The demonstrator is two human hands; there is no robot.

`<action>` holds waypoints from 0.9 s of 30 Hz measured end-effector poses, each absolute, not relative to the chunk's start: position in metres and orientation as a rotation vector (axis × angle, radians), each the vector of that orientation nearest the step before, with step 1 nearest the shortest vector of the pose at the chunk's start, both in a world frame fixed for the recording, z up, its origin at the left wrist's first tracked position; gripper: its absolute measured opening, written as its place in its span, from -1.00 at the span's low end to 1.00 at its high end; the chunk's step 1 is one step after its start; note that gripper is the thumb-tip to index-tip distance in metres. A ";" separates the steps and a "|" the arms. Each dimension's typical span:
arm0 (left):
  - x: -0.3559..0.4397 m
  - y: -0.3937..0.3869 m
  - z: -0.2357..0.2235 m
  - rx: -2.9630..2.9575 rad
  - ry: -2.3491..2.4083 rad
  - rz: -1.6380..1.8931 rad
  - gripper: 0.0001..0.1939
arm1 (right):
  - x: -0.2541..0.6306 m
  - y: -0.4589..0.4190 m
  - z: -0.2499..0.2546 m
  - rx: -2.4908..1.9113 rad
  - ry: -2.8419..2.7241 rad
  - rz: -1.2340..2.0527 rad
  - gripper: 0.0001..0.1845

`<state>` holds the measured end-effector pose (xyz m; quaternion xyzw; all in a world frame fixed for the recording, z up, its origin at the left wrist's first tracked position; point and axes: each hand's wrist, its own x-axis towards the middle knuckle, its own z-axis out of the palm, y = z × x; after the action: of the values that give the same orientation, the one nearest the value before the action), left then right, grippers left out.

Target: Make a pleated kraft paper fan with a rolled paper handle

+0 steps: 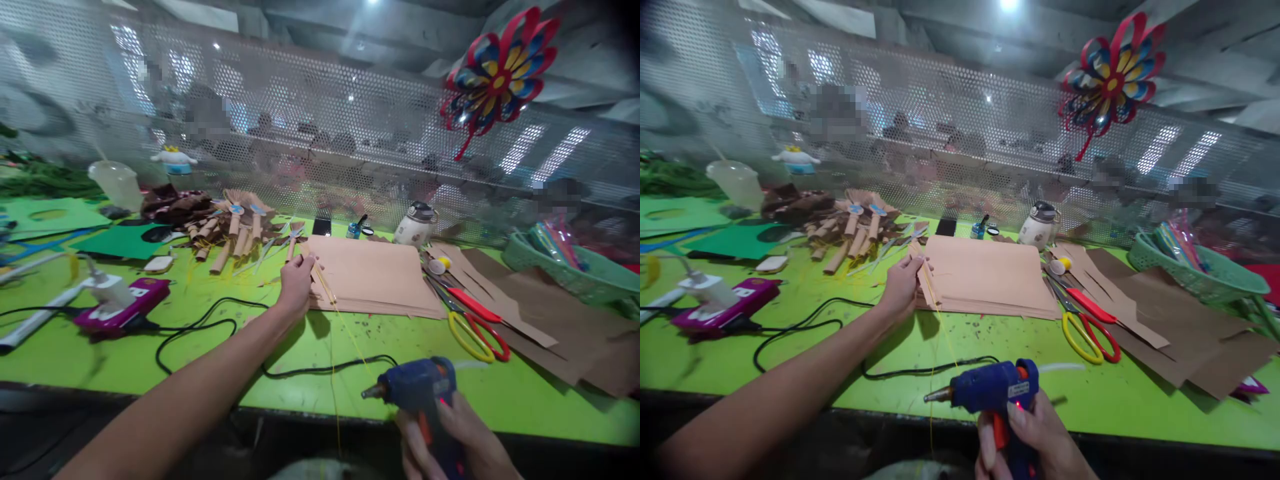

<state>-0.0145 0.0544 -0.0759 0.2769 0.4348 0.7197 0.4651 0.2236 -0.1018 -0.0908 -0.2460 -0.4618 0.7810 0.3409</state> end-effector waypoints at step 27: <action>-0.010 0.042 -0.074 0.698 1.108 1.654 -0.70 | 0.264 0.077 -0.062 -1.183 -1.204 1.688 -0.69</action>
<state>-0.0097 0.0416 -0.0739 0.2876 0.4568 0.6821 0.4934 0.2640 0.0773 -0.0621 -0.4607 -0.4689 0.6573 0.3685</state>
